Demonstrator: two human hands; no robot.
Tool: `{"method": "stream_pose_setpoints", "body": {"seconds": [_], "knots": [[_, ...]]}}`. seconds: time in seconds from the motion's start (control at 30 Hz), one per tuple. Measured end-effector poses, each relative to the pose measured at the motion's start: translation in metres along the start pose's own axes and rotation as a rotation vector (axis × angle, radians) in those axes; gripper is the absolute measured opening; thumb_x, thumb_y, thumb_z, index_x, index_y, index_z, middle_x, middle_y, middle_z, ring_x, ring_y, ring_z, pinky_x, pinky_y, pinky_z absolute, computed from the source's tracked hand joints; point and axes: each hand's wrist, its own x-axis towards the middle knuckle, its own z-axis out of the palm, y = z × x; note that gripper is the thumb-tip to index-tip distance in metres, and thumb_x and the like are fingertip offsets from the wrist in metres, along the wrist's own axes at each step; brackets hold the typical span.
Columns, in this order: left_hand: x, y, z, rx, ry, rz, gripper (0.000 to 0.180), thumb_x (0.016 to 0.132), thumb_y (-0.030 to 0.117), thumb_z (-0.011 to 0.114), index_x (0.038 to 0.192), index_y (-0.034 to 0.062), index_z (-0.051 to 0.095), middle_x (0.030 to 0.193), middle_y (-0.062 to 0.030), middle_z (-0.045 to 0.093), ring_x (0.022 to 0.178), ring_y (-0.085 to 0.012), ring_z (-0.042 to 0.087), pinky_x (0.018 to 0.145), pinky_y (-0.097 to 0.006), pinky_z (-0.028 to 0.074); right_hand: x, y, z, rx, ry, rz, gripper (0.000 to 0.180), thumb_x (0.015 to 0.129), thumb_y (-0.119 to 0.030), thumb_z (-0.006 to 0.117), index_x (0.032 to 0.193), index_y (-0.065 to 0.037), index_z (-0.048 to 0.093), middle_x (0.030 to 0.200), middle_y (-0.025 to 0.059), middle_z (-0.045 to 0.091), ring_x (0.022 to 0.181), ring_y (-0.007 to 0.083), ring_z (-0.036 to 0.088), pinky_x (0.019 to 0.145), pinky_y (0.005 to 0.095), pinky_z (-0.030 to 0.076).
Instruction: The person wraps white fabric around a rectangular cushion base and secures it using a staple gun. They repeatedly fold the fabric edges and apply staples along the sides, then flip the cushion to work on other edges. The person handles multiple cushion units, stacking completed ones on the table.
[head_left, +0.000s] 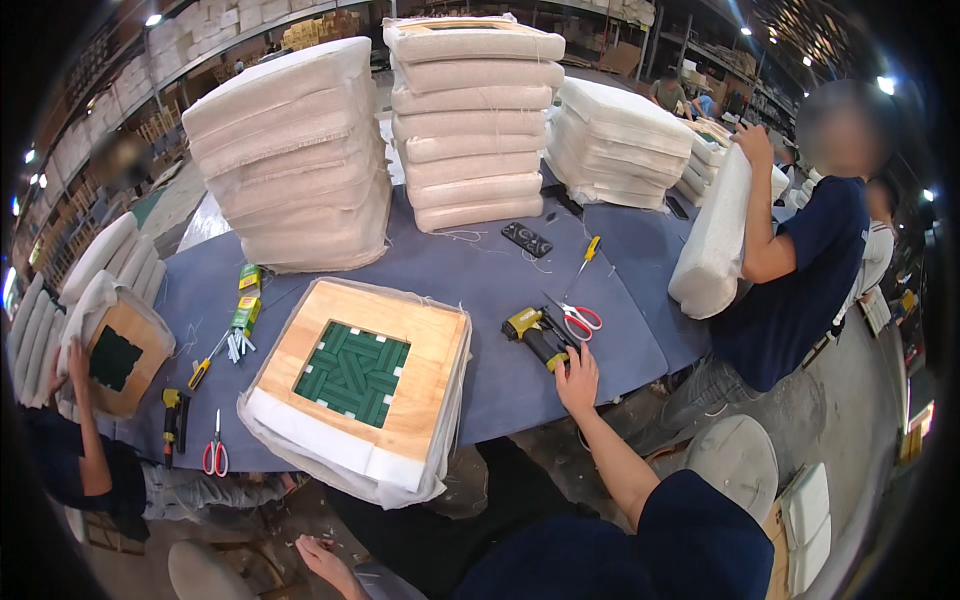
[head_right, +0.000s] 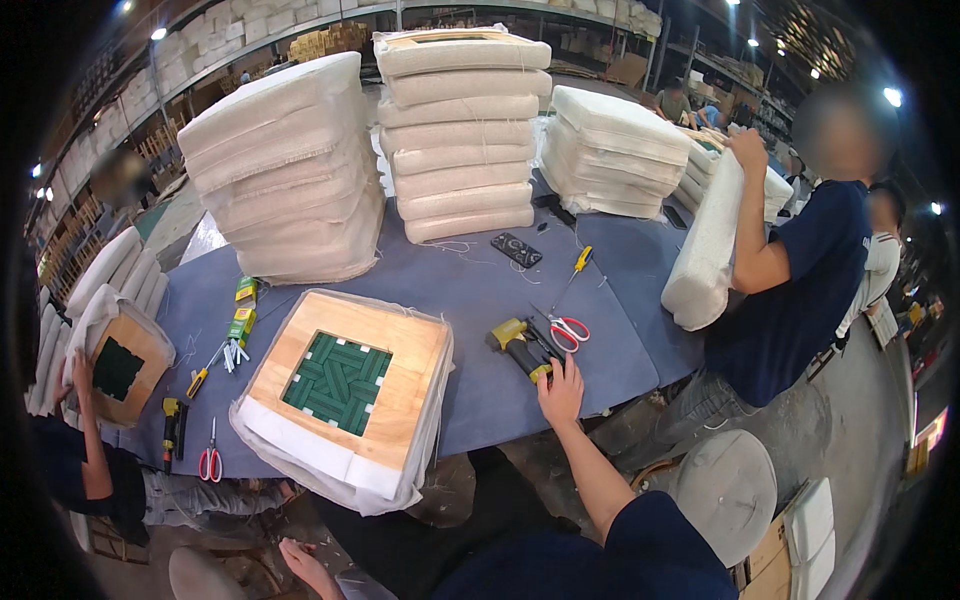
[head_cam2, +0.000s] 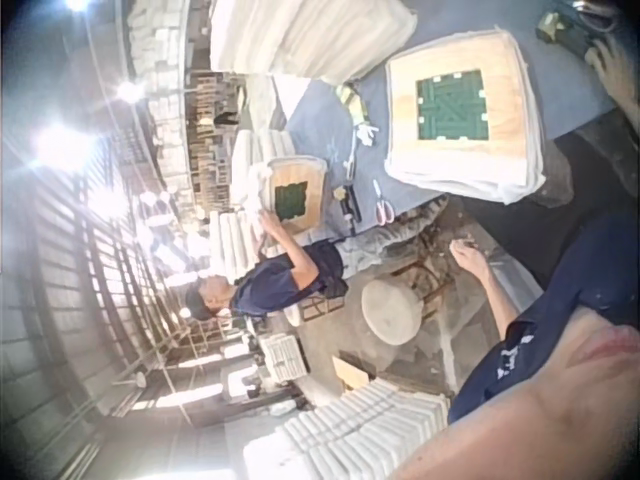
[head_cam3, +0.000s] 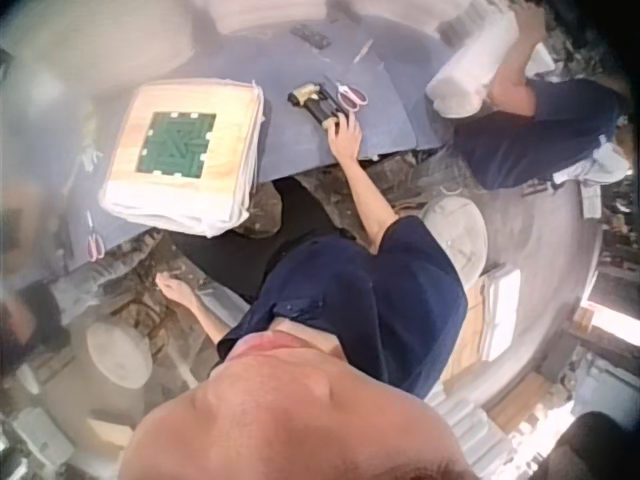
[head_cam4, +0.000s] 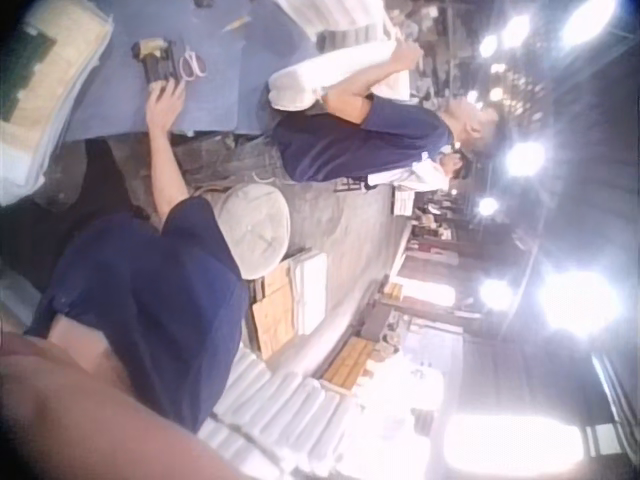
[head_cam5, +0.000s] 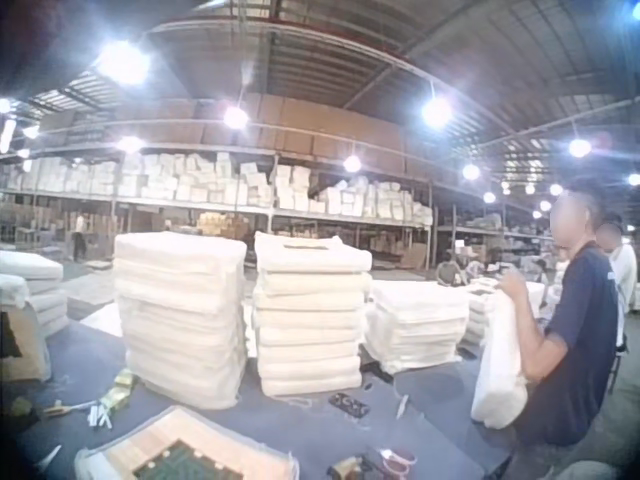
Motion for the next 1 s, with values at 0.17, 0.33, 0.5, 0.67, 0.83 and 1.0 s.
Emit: {"method": "stream_pose_setpoints", "body": {"seconds": [0.17, 0.33, 0.5, 0.67, 0.83, 1.0], "knots": [[-0.008, 0.033, 0.011, 0.096, 0.021, 0.054, 0.030, 0.120, 0.029, 0.052, 0.104, 0.0033, 0.052, 0.082, -0.0028, 0.043, 0.070, -0.0127, 0.049, 0.066, -0.030, 0.046, -0.001, -0.001, -0.004, 0.008, -0.008, 0.007, 0.051, 0.104, -0.037, 0.064, 0.146, -0.009, 0.063, 0.163, 0.0223, 0.049, 0.144, 0.0447, 0.050, 0.120, 0.0570, 0.039], [-0.008, 0.031, 0.011, 0.089, 0.019, 0.077, 0.026, 0.119, 0.026, 0.054, 0.106, 0.0029, 0.053, 0.084, -0.0030, 0.047, 0.071, -0.0119, 0.050, 0.067, -0.029, 0.045, 0.001, -0.004, -0.005, 0.025, -0.023, 0.009, 0.051, 0.104, -0.037, 0.064, 0.146, -0.009, 0.063, 0.163, 0.0225, 0.049, 0.144, 0.0452, 0.049, 0.120, 0.0577, 0.039], [-0.002, 0.014, 0.004, 0.038, -0.042, 0.080, 0.021, 0.119, 0.023, 0.052, 0.108, 0.0051, 0.054, 0.084, -0.0006, 0.046, 0.072, -0.0089, 0.050, 0.066, -0.027, 0.047, 0.003, -0.001, -0.005, 0.013, -0.020, 0.007, 0.050, 0.104, -0.037, 0.064, 0.145, -0.009, 0.063, 0.162, 0.0220, 0.050, 0.144, 0.0450, 0.050, 0.120, 0.0576, 0.039], [-0.001, -0.034, -0.028, -0.058, -0.093, -0.095, 0.021, 0.116, 0.025, 0.058, 0.115, 0.0039, 0.059, 0.096, -0.0078, 0.059, 0.085, -0.0177, 0.059, 0.079, -0.032, 0.051, 0.002, -0.009, -0.002, 0.015, -0.012, -0.005, 0.050, 0.103, -0.037, 0.065, 0.144, -0.009, 0.063, 0.162, 0.0221, 0.050, 0.143, 0.0448, 0.050, 0.119, 0.0570, 0.039], [-0.013, 0.024, -0.009, 0.142, -0.048, -0.060, 0.041, 0.113, 0.035, 0.060, 0.132, -0.0012, 0.066, 0.103, -0.0166, 0.074, 0.089, -0.0305, 0.070, 0.083, -0.045, 0.057, 0.000, -0.003, -0.009, -0.001, 0.007, -0.007, 0.050, 0.102, -0.037, 0.067, 0.143, -0.008, 0.064, 0.159, 0.0232, 0.052, 0.142, 0.0449, 0.052, 0.119, 0.0570, 0.040], [-0.026, 0.064, 0.017, 0.635, -0.162, -0.178, 0.084, 0.108, 0.046, 0.065, 0.172, 0.0068, 0.029, 0.166, -0.0362, 0.039, 0.146, -0.0522, 0.049, 0.120, -0.058, 0.041, 0.000, -0.010, -0.013, -0.053, 0.049, -0.013, 0.049, 0.099, -0.034, 0.067, 0.140, -0.007, 0.065, 0.156, 0.0231, 0.055, 0.139, 0.0447, 0.054, 0.117, 0.0571, 0.043]]}}
